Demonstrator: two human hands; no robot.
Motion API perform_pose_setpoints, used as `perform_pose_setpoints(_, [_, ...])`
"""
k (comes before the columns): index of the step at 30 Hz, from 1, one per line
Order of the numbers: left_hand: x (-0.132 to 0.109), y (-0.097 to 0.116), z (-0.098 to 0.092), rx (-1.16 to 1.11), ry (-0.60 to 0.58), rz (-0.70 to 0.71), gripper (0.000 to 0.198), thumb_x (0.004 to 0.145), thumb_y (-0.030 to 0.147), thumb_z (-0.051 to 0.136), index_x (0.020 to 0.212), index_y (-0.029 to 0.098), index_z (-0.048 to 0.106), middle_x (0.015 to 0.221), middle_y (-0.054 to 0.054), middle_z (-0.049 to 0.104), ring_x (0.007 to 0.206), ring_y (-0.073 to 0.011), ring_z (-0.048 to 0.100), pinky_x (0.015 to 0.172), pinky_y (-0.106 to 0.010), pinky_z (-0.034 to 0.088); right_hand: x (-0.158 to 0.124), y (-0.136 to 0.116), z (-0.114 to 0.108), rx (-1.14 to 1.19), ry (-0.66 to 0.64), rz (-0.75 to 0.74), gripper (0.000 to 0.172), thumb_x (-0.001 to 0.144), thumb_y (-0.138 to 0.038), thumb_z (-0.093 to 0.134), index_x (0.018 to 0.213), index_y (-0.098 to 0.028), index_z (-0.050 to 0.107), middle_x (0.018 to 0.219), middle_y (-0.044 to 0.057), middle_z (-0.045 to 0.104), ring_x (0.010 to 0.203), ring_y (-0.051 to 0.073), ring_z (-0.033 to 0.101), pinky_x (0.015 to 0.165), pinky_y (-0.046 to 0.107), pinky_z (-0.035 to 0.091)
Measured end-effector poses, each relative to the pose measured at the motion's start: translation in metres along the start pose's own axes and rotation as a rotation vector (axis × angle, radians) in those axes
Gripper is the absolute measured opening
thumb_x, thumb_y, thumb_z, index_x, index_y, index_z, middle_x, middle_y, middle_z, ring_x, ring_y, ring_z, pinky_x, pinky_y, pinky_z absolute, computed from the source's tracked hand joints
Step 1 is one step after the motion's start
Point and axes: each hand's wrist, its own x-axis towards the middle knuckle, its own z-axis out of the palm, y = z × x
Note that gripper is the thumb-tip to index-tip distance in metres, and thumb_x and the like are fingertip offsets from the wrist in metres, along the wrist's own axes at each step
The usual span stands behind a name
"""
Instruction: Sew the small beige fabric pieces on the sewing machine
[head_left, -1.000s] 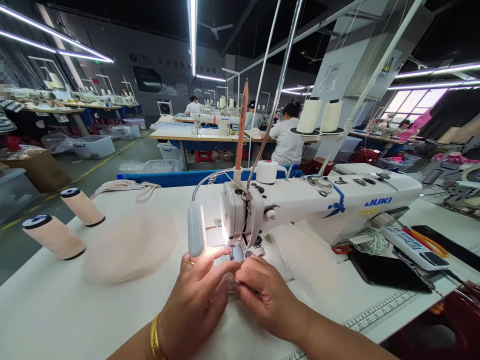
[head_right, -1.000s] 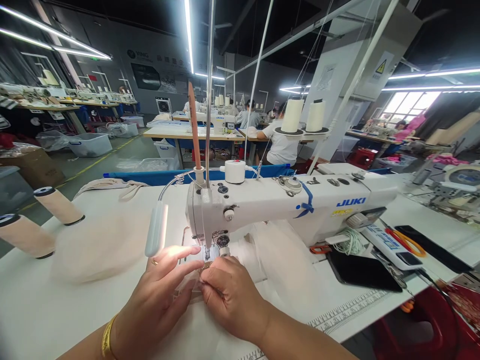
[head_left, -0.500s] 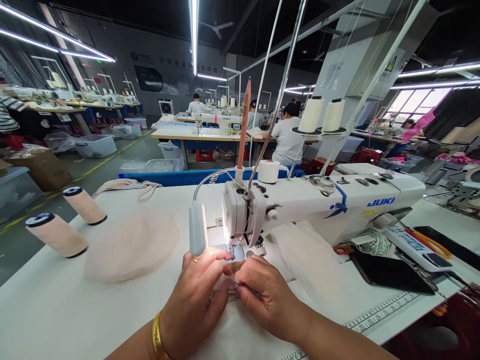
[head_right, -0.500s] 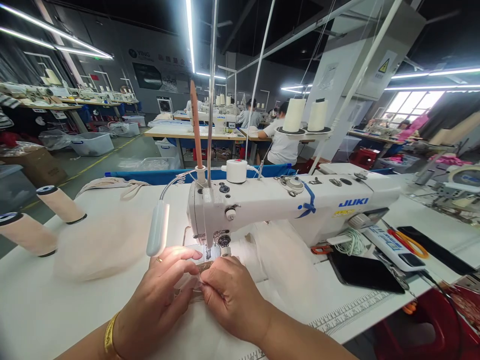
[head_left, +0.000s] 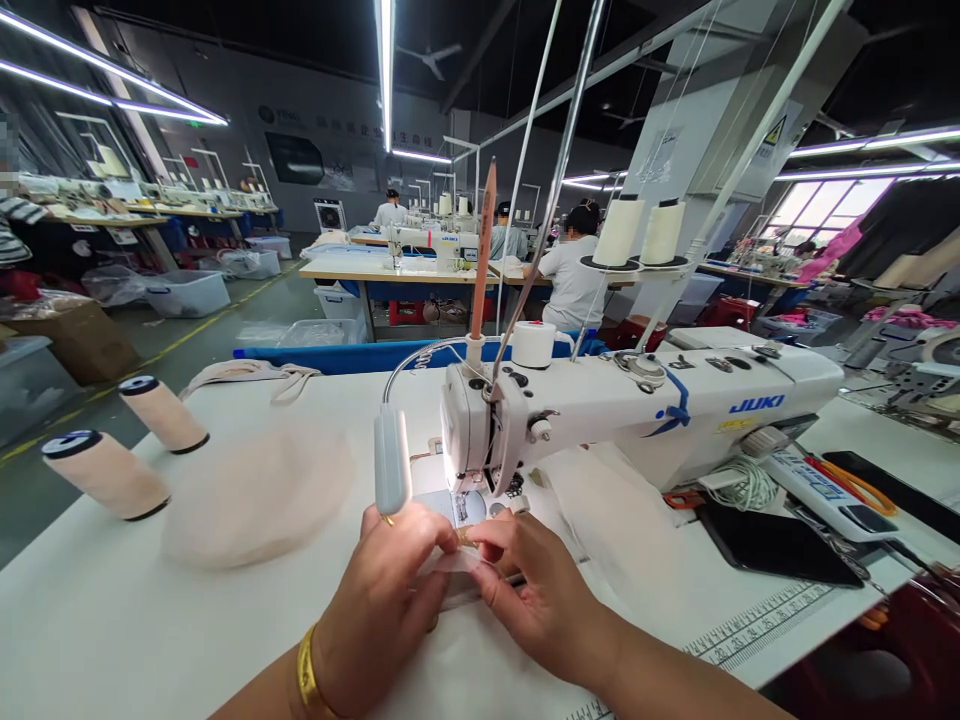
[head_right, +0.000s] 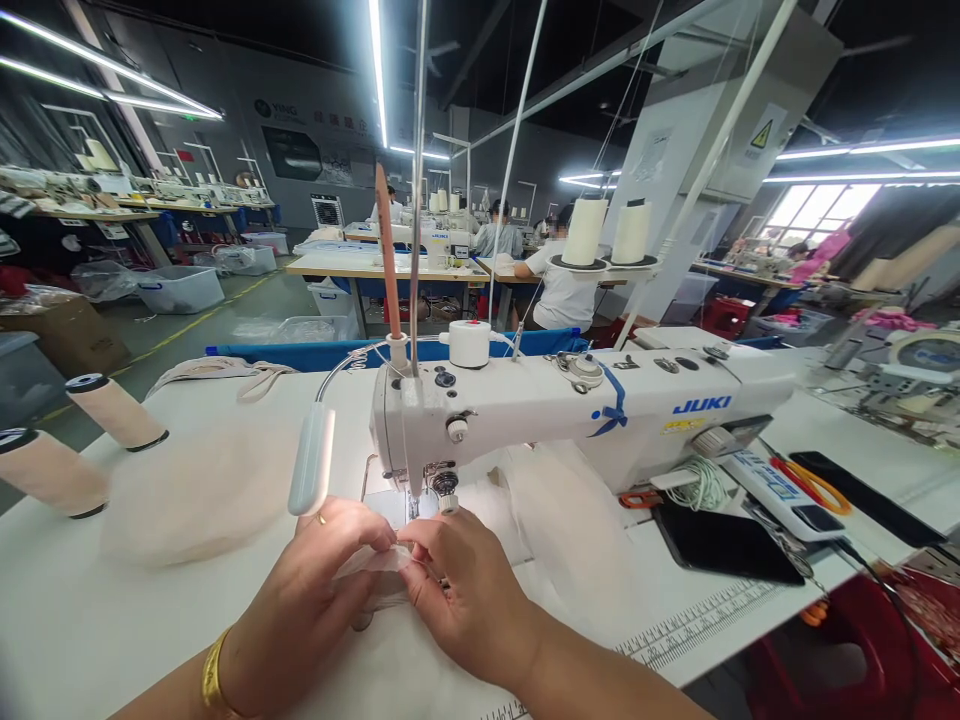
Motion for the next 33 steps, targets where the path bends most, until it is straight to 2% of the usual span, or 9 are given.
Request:
perform_pose_setpoints(4, [-0.001, -0.001, 0.000, -0.006, 0.007, 0.003, 0.025, 0.090, 0.007, 0.042, 0.101, 0.026, 0.055, 0.087, 0.004, 0.067, 0.082, -0.0190, 0.065, 0.079, -0.035, 0.037, 0.001, 0.002, 0.001, -0.014, 0.017, -0.035, 0.018, 0.102, -0.017, 0.056, 0.116, -0.029, 0.057, 0.089, -0.002, 0.068, 0.075, 0.017, 0.058, 0.072, 0.030, 0.048])
perform_pose_setpoints(10, [-0.003, -0.005, 0.002, -0.024, 0.008, 0.015, 0.025, 0.094, 0.006, 0.043, 0.103, 0.026, 0.056, 0.102, 0.002, 0.071, 0.095, -0.0197, 0.065, 0.084, -0.036, 0.036, 0.000, 0.003, 0.001, -0.024, 0.060, -0.043, 0.009, 0.102, -0.018, 0.057, 0.107, -0.026, 0.057, 0.085, -0.002, 0.067, 0.074, 0.016, 0.058, 0.068, 0.027, 0.047])
perform_pose_setpoints(14, [-0.006, -0.007, 0.005, -0.027, 0.028, 0.017, 0.026, 0.095, 0.004, 0.043, 0.102, 0.026, 0.055, 0.103, 0.001, 0.071, 0.096, -0.0203, 0.065, 0.085, -0.036, 0.036, 0.001, 0.004, 0.002, -0.035, 0.069, -0.055, 0.006, 0.104, -0.020, 0.056, 0.103, -0.025, 0.057, 0.082, -0.002, 0.066, 0.074, 0.016, 0.060, 0.067, 0.027, 0.047])
perform_pose_setpoints(22, [-0.003, -0.002, 0.004, -0.001, 0.027, 0.023, 0.024, 0.096, 0.006, 0.043, 0.099, 0.026, 0.056, 0.094, 0.003, 0.070, 0.086, -0.0196, 0.065, 0.080, -0.036, 0.036, 0.001, 0.004, 0.001, -0.064, 0.051, -0.028, 0.009, 0.105, -0.020, 0.053, 0.100, -0.025, 0.058, 0.082, 0.000, 0.068, 0.076, 0.019, 0.064, 0.069, 0.029, 0.052])
perform_pose_setpoints(25, [-0.001, 0.000, 0.002, 0.022, 0.052, 0.047, 0.025, 0.098, 0.007, 0.046, 0.110, 0.026, 0.058, 0.103, 0.000, 0.072, 0.094, -0.0203, 0.066, 0.083, -0.036, 0.038, 0.001, 0.005, 0.001, -0.071, 0.051, -0.035, 0.011, 0.104, -0.017, 0.051, 0.100, -0.025, 0.057, 0.084, 0.001, 0.069, 0.076, 0.019, 0.065, 0.069, 0.030, 0.053])
perform_pose_setpoints(28, [0.000, 0.002, 0.002, 0.057, 0.071, 0.095, 0.039, 0.098, 0.006, 0.048, 0.128, 0.028, 0.058, 0.121, -0.004, 0.070, 0.110, -0.0220, 0.065, 0.089, -0.037, 0.038, 0.000, 0.006, 0.002, -0.078, 0.060, -0.060, 0.014, 0.104, -0.014, 0.049, 0.101, -0.025, 0.057, 0.087, 0.002, 0.070, 0.077, 0.020, 0.065, 0.069, 0.031, 0.053])
perform_pose_setpoints(30, [-0.001, 0.003, 0.002, 0.063, 0.058, 0.112, 0.043, 0.097, 0.003, 0.046, 0.128, 0.029, 0.059, 0.124, -0.004, 0.069, 0.112, -0.0215, 0.064, 0.091, -0.037, 0.037, 0.000, 0.007, 0.004, -0.083, 0.068, -0.082, 0.015, 0.103, -0.012, 0.049, 0.102, -0.025, 0.057, 0.089, 0.002, 0.070, 0.077, 0.020, 0.066, 0.069, 0.031, 0.053])
perform_pose_setpoints(33, [-0.002, 0.003, 0.004, 0.039, 0.038, 0.087, 0.039, 0.097, 0.002, 0.046, 0.119, 0.030, 0.062, 0.119, -0.003, 0.068, 0.107, -0.0209, 0.065, 0.091, -0.036, 0.036, 0.000, 0.008, 0.005, -0.096, 0.081, -0.107, 0.015, 0.103, -0.012, 0.050, 0.104, -0.025, 0.056, 0.090, 0.002, 0.070, 0.078, 0.020, 0.065, 0.070, 0.031, 0.053])
